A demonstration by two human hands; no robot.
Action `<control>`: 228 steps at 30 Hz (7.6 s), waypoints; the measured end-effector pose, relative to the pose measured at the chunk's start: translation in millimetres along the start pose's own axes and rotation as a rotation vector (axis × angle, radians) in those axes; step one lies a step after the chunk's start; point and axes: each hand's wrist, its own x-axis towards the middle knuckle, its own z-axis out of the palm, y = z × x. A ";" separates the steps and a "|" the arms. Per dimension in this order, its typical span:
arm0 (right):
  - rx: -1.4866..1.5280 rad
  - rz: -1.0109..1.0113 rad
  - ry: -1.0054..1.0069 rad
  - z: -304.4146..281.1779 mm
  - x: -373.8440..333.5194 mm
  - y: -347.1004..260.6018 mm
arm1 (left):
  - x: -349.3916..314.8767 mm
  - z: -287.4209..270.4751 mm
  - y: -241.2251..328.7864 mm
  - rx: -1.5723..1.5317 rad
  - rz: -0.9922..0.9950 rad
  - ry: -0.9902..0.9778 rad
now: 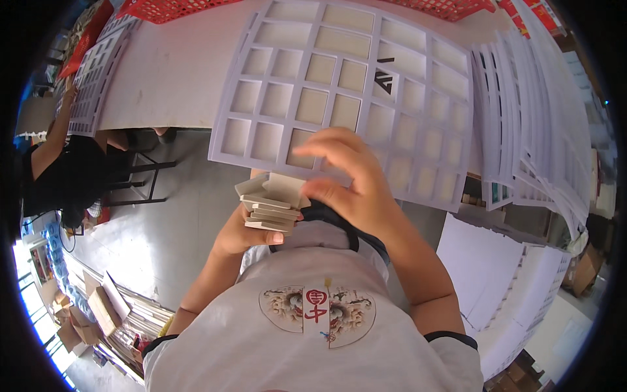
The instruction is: The person picks small square tiles from a red basket and places them into the compartments of a white plastic tray. The person repeatedly fills the tray compartments and then moves the filled tray aside to continue the process with a new tray.
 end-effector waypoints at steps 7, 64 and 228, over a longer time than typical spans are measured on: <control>-0.016 -0.032 0.033 7.2 -23.3 -6.1 | 8.5 18.5 -4.5 -0.141 0.039 -0.074; -0.324 0.010 0.109 -41.6 -37.9 21.1 | 34.6 65.6 43.1 0.161 -0.251 -0.170; -0.056 0.210 0.176 -65.6 -51.5 -14.3 | 13.0 56.2 29.1 0.058 -0.124 -0.036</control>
